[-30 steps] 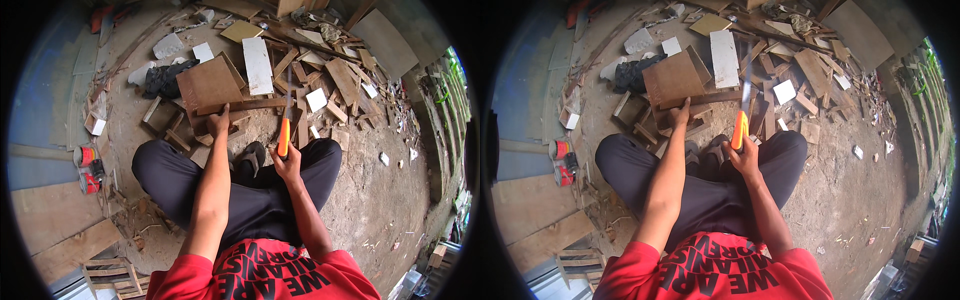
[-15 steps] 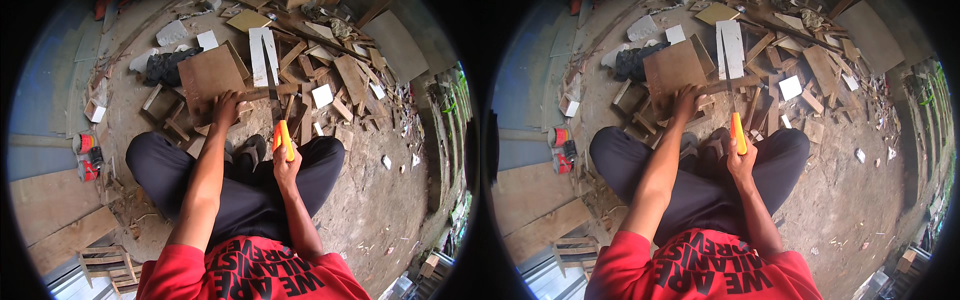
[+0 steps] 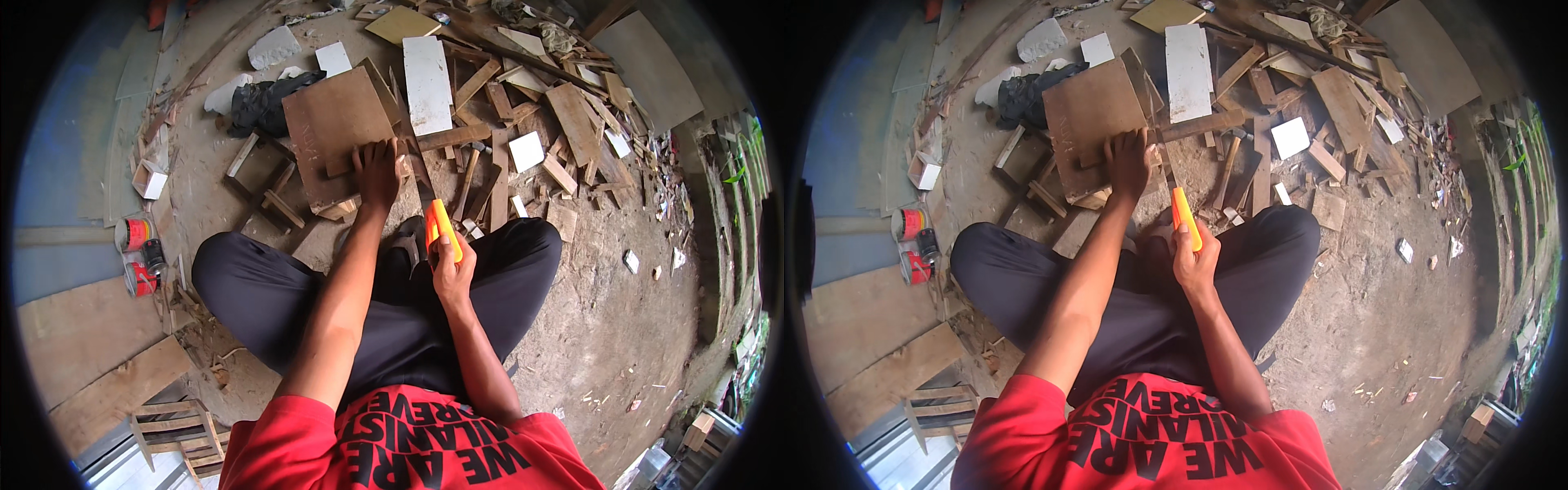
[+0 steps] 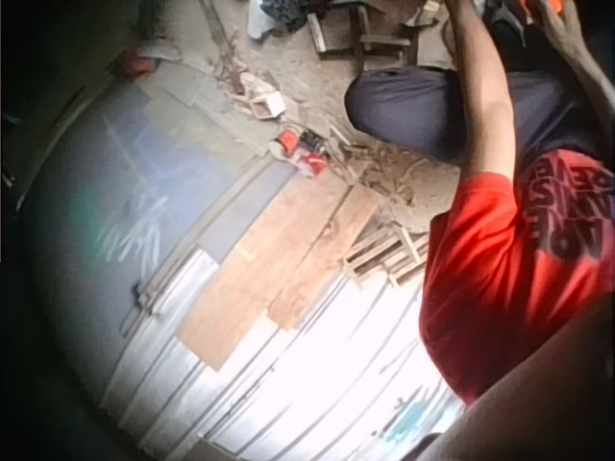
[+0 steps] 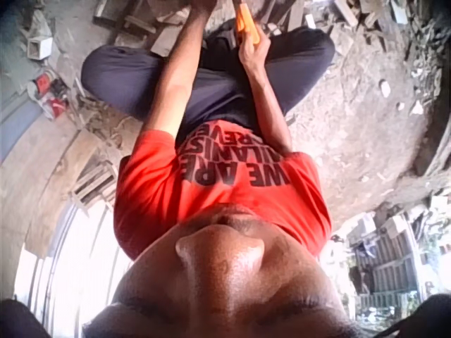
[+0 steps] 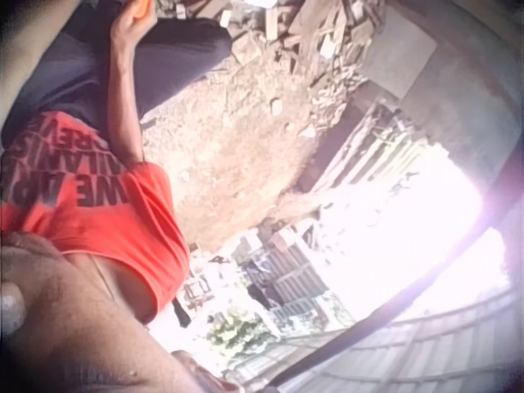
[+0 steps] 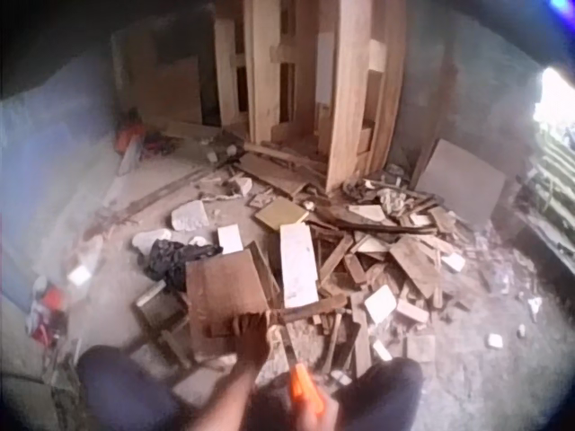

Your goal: The person sits on the floor and uses a hand saw to cut a small piece of wood placed on a makeshift wooden stand. They repeatedly saw through the wood, adjust its position, and eventually separate a small piece from the main block.

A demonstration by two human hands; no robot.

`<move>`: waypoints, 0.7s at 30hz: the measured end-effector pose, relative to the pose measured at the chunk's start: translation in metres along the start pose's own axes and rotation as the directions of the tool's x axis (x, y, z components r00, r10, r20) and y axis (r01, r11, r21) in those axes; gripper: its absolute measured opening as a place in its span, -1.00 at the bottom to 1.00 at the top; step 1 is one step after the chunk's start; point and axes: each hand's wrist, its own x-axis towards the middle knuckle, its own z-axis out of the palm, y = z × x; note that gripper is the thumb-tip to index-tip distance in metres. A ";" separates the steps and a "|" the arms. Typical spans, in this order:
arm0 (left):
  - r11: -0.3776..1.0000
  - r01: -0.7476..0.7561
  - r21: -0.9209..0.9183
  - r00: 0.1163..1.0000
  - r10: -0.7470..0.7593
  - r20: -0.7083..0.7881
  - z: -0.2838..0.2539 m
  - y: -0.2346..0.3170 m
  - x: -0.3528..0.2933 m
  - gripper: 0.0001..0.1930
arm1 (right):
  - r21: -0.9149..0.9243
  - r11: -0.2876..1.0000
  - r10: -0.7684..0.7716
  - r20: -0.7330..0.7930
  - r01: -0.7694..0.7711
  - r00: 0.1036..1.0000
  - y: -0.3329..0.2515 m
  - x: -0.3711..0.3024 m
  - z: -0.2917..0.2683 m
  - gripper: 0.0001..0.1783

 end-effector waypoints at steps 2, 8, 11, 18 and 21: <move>0.999 0.039 0.003 0.999 -0.039 -0.009 0.001 0.004 -0.003 -0.55 | -0.044 0.999 -0.014 0.004 0.014 1.000 0.010 0.001 -0.003 -0.63; 0.993 0.094 -0.073 0.996 -0.094 0.007 0.002 0.002 -0.003 -0.53 | -0.128 0.992 0.002 0.014 0.000 1.000 0.011 -0.001 -0.009 -0.61; 0.982 0.108 -0.153 0.994 -0.110 -0.002 -0.002 0.004 -0.001 -0.56 | -0.098 0.995 0.012 -0.001 -0.012 1.000 0.011 -0.004 -0.014 -0.60; 0.973 0.125 -0.195 0.992 -0.127 0.001 -0.004 0.005 0.003 -0.67 | -0.185 0.983 0.022 0.050 -0.013 0.998 0.001 -0.012 -0.021 -0.61; 0.970 0.124 -0.209 0.991 -0.131 -0.019 -0.004 0.005 0.003 -0.70 | -0.207 0.978 0.041 0.066 -0.027 0.997 -0.005 -0.015 -0.022 -0.61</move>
